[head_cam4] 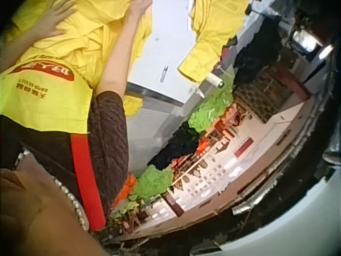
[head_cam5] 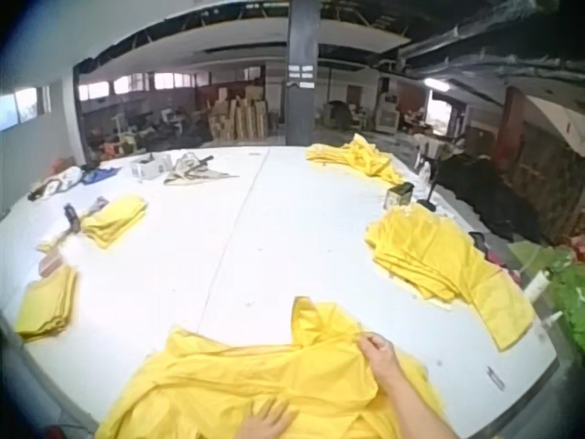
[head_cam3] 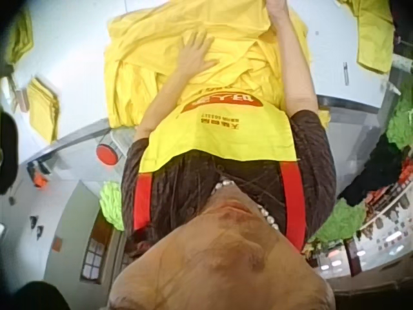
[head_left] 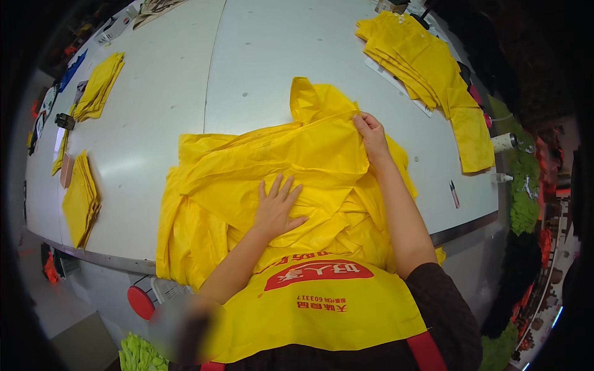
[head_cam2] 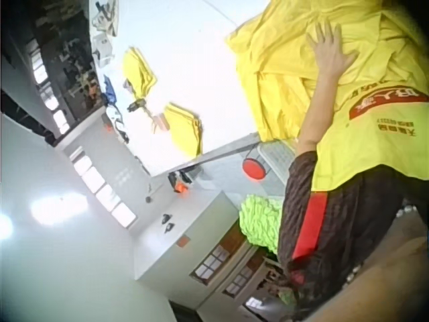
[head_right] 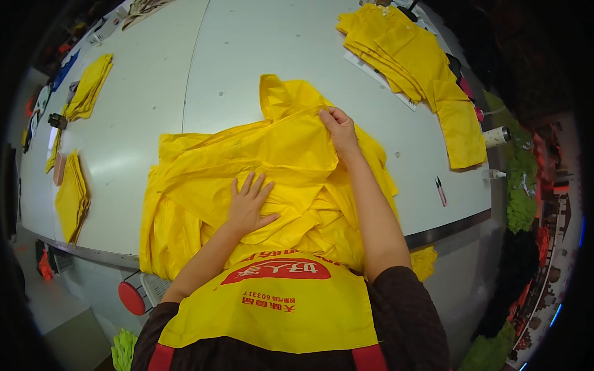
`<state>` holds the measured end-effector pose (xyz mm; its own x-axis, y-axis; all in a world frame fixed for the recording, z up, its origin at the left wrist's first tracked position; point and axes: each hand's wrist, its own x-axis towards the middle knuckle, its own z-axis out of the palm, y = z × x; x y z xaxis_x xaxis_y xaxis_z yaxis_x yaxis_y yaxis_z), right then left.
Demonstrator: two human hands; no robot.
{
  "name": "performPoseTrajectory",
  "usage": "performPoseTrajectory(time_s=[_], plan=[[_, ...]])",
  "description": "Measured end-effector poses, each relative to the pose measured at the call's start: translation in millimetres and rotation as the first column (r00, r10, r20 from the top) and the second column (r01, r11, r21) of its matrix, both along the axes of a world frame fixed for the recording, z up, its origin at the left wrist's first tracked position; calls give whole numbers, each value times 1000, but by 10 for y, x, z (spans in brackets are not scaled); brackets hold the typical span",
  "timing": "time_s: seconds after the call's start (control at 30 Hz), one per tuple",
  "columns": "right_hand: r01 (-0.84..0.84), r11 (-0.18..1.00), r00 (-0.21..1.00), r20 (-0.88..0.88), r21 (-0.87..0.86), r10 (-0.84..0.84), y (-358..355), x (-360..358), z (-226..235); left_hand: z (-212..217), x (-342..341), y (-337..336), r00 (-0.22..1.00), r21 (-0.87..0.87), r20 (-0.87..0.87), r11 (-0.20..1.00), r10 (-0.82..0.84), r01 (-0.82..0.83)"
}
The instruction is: The person folds a yellow garment on a white table, then unfolds it and uses scissors to cut small sections of the fabric. The person continues to manipulate and fold the garment throughout the clip.
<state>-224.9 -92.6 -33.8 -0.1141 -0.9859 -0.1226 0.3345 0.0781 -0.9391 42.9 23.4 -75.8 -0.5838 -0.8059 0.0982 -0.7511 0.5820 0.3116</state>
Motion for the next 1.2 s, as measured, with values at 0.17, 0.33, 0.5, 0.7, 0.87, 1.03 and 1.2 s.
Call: performPoseTrajectory(time_s=[0.17, 0.33, 0.5, 0.7, 0.87, 1.03, 1.2], plan=[[-17, 999, 1000, 16, 41, 17, 39, 47, 107, 51, 2, -12, 1000, 17, -11, 1000, 1, 0], [-82, 994, 996, -52, -78, 78, 59, 69, 73, 30, 11, -24, 999, -4, -36, 1000, -8, 7], [-119, 981, 992, -49, -152, 113, 101, 175, 132, 24, 29, -16, 999, 1, -53, 1000, -3, 3], [-137, 973, 989, -75, -186, 125, 108, 243, 201, 36, 33, -18, 997, 8, -80, 1000, 0, 1], [-144, 979, 989, -41, -144, 140, 140, 277, 251, 146, -6, -61, 970, 109, -227, 992, 93, -69], [-191, 968, 962, -226, -163, 152, 221, 291, 236, 812, -366, -378, 636, 458, -648, 882, 419, -115], [-238, 910, 738, -672, -341, -59, 496, 689, 358, 938, -712, -454, 85, 596, -802, 802, 591, 45]])
